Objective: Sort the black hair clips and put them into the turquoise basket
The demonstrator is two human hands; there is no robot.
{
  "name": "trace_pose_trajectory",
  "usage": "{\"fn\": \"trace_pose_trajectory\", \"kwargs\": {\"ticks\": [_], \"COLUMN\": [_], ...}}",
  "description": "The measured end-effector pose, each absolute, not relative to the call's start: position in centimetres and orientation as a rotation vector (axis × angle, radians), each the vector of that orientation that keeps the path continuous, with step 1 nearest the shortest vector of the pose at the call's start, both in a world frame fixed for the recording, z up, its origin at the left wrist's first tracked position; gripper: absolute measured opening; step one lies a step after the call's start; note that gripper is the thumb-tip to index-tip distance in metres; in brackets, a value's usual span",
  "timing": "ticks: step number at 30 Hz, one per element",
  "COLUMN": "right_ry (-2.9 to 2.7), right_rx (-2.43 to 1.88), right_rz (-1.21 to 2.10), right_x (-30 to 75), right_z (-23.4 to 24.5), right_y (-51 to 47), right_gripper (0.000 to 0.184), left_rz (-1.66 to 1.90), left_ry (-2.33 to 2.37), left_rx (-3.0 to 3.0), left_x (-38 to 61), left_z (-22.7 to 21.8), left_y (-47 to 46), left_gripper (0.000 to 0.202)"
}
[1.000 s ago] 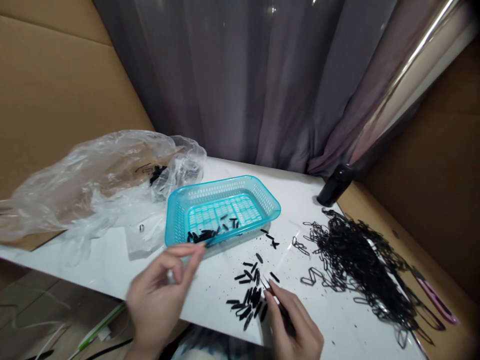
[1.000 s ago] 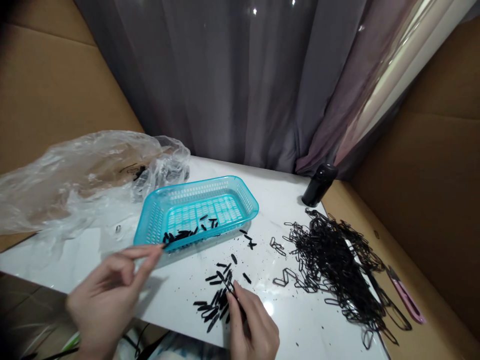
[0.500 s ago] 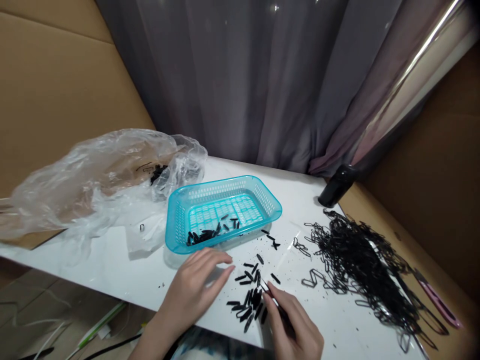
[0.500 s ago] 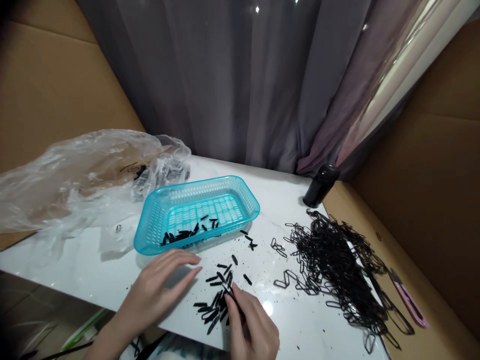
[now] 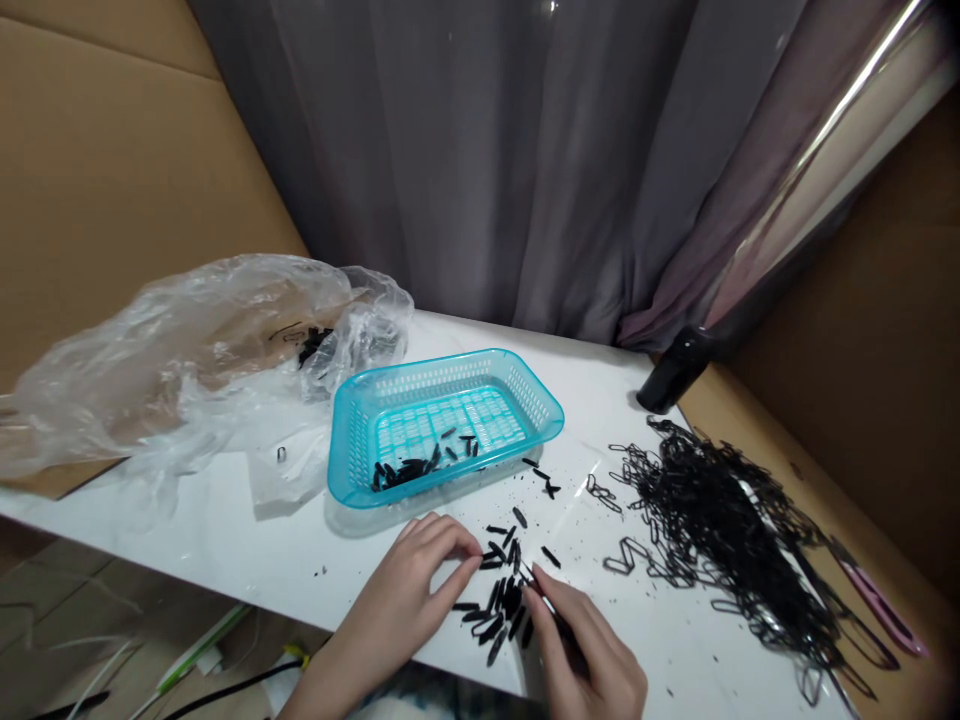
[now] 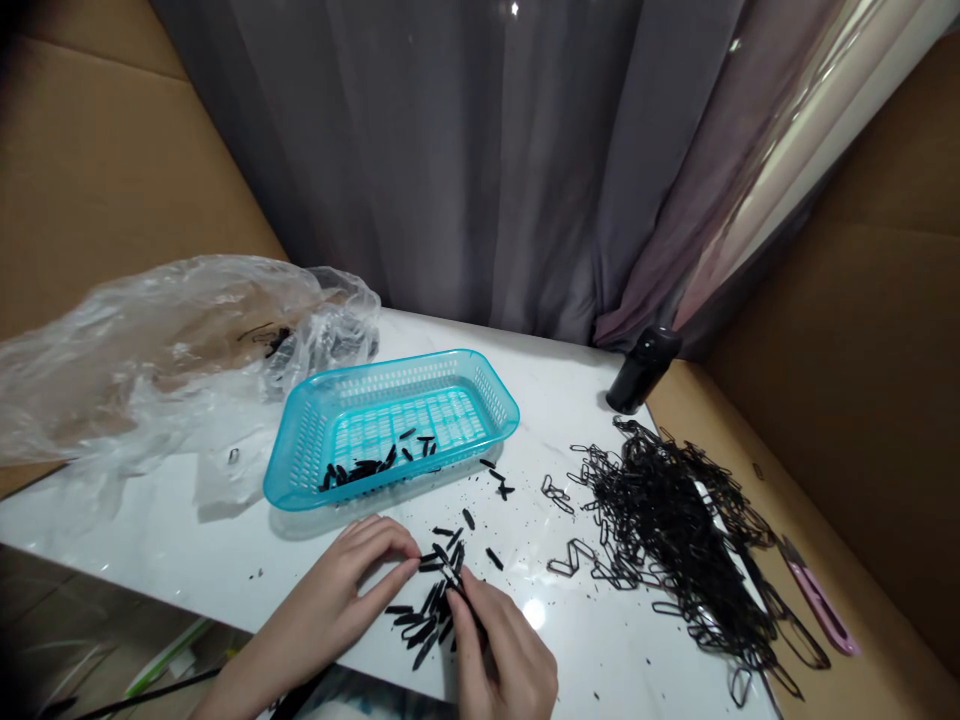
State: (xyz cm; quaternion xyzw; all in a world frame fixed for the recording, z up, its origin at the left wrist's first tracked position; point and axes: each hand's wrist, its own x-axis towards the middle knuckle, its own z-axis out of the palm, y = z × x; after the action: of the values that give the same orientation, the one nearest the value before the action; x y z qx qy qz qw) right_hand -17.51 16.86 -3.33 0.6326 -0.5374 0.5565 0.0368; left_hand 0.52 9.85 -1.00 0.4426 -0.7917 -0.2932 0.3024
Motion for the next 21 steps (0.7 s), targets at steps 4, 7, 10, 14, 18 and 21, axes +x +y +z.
{"fn": "trace_pose_trajectory", "kwargs": {"ticks": [4, 7, 10, 14, 18, 21], "right_ry": [-1.642, -1.646, -1.621, -1.613, -1.615, -1.619], "right_rx": [1.994, 2.022, 2.043, 2.046, 2.035, 2.029], "right_rz": [1.611, 1.580, 1.562, 1.562, 1.584, 1.600], "right_x": [-17.7, -17.9, -18.0, -17.9, -17.7, -17.6], "right_z": [-3.6, -4.1, -4.2, -4.0, -3.7, -3.5], "right_y": [16.7, 16.8, 16.9, 16.9, 16.8, 16.8], "right_gripper": [0.013, 0.014, 0.014, 0.014, 0.015, 0.015], "left_rz": [-0.946, -1.046, -1.099, -1.140, -1.156, -1.136], "left_ry": [-1.868, -1.762, -1.734, -1.718, -1.701, -1.696], "left_rx": [1.226, 1.244, 1.261, 1.267, 1.263, 1.262], "left_x": [0.1, -0.2, -0.5, -0.8, -1.0, -1.0], "left_z": [-0.6, -0.6, -0.7, -0.7, -0.6, -0.5], "left_y": [10.3, 10.7, 11.1, 11.3, 11.3, 11.4], "left_gripper": [0.018, 0.020, 0.019, 0.021, 0.020, 0.020]}}
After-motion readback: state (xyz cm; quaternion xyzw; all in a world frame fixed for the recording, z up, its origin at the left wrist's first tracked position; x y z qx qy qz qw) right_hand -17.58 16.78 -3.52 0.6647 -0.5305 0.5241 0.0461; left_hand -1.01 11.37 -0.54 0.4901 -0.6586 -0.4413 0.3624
